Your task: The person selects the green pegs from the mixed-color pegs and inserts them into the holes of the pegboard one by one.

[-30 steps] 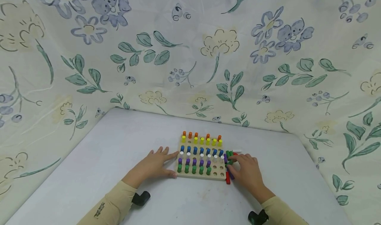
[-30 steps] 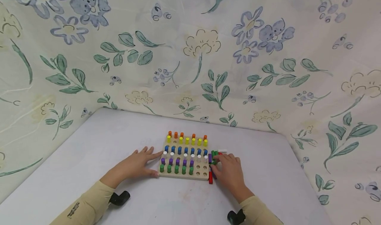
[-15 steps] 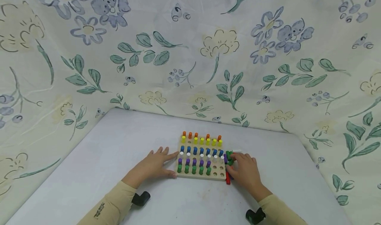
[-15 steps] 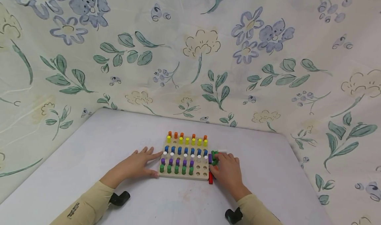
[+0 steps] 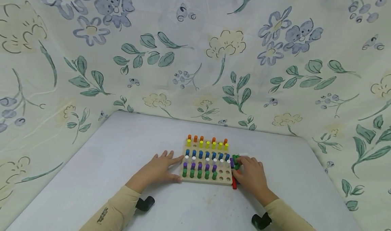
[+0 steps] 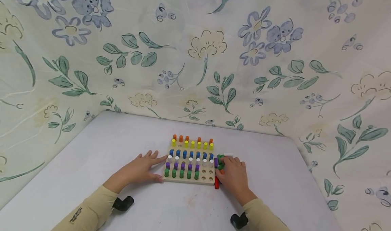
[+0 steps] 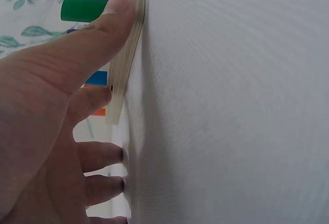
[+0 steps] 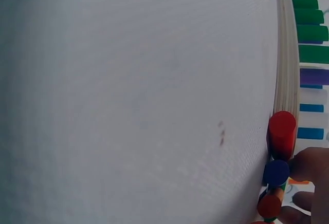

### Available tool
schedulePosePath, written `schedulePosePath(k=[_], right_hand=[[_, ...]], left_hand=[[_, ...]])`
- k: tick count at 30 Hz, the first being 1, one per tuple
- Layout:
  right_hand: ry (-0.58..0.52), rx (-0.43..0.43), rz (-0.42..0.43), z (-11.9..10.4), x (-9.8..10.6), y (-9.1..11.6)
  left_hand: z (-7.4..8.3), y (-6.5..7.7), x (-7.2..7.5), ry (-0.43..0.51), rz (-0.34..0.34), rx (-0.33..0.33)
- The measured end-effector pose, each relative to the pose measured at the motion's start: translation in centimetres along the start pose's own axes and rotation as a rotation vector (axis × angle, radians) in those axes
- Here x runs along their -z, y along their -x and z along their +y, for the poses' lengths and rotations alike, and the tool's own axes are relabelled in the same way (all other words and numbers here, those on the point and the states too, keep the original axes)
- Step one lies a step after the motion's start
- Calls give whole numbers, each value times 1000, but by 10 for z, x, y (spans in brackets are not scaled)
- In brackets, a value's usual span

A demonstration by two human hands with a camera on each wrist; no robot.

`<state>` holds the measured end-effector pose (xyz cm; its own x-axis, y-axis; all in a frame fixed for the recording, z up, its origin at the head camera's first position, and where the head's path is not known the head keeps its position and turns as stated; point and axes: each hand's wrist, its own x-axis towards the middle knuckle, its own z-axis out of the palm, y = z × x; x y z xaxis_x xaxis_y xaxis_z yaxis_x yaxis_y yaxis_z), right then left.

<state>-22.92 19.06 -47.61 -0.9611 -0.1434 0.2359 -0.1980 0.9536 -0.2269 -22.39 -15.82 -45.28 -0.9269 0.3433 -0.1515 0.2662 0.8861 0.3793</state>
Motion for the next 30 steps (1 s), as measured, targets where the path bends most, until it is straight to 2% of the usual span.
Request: schedulePosePath(k=[16, 30], right_hand=[[-14, -10, -7, 0, 1, 1], [-152, -27, -6, 0, 2, 4]], left_hand=[[3, 0, 2, -10, -4, -1], [2, 0, 1, -16, -3, -5]])
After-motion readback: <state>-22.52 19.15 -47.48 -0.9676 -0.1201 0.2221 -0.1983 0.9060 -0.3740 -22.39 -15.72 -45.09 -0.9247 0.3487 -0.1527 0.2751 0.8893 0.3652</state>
